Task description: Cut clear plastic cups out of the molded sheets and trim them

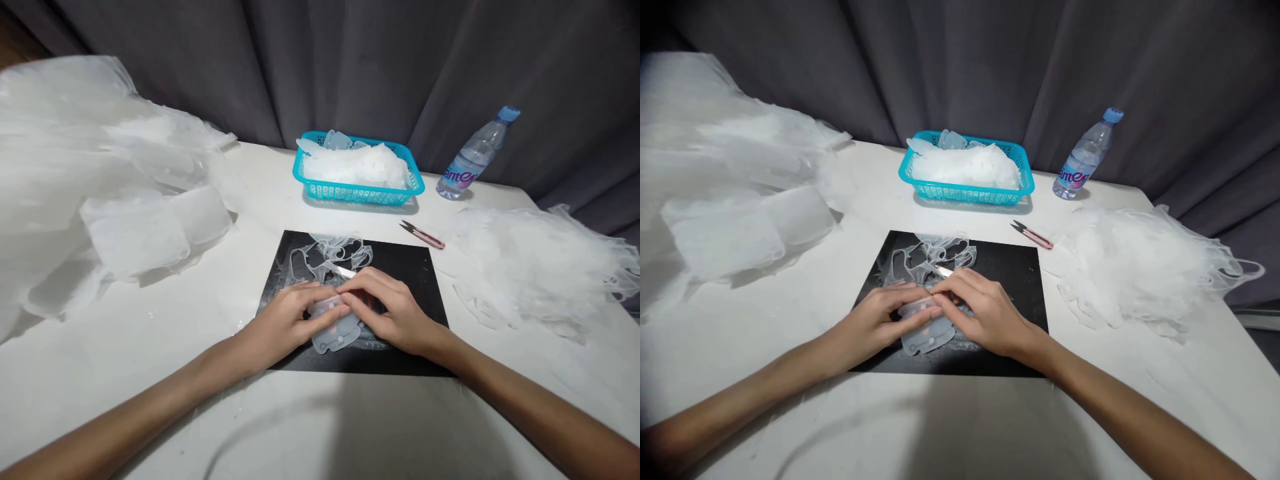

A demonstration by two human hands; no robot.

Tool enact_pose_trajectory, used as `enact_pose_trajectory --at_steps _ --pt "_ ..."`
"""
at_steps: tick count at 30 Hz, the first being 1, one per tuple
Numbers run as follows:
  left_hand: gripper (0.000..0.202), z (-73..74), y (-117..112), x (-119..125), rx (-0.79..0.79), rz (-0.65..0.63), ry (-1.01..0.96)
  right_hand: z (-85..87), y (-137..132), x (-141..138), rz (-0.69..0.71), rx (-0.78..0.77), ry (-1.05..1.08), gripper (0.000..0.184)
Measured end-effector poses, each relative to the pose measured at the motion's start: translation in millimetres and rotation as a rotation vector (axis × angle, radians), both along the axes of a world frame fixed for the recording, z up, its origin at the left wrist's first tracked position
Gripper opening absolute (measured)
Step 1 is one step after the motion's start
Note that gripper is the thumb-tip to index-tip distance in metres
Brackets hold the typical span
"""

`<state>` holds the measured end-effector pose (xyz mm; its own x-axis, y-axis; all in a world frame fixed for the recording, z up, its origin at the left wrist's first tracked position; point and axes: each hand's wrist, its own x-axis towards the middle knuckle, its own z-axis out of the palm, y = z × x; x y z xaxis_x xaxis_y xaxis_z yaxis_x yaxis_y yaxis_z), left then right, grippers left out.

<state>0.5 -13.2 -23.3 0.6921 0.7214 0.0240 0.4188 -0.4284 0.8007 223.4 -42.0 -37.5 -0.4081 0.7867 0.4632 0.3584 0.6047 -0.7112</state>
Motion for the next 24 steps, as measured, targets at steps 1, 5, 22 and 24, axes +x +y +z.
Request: enact_pose_trajectory --at_steps 1,5,22,24 --pt "0.03 0.3 0.0 0.4 0.008 -0.003 0.008 -0.2 0.3 -0.1 -0.001 -0.001 0.0 0.012" --pt "0.031 2.4 -0.5 1.3 0.026 -0.007 0.021 -0.8 0.5 0.1 -0.002 -0.016 -0.002 0.011" --pt "0.035 5.1 -0.8 2.3 0.052 -0.008 0.053 0.5 -0.1 -0.5 -0.002 -0.047 -0.016 0.011" --pt "0.036 5.4 -0.8 2.4 0.057 -0.013 0.05 0.9 0.0 -0.5 -0.004 -0.049 -0.019 0.011"
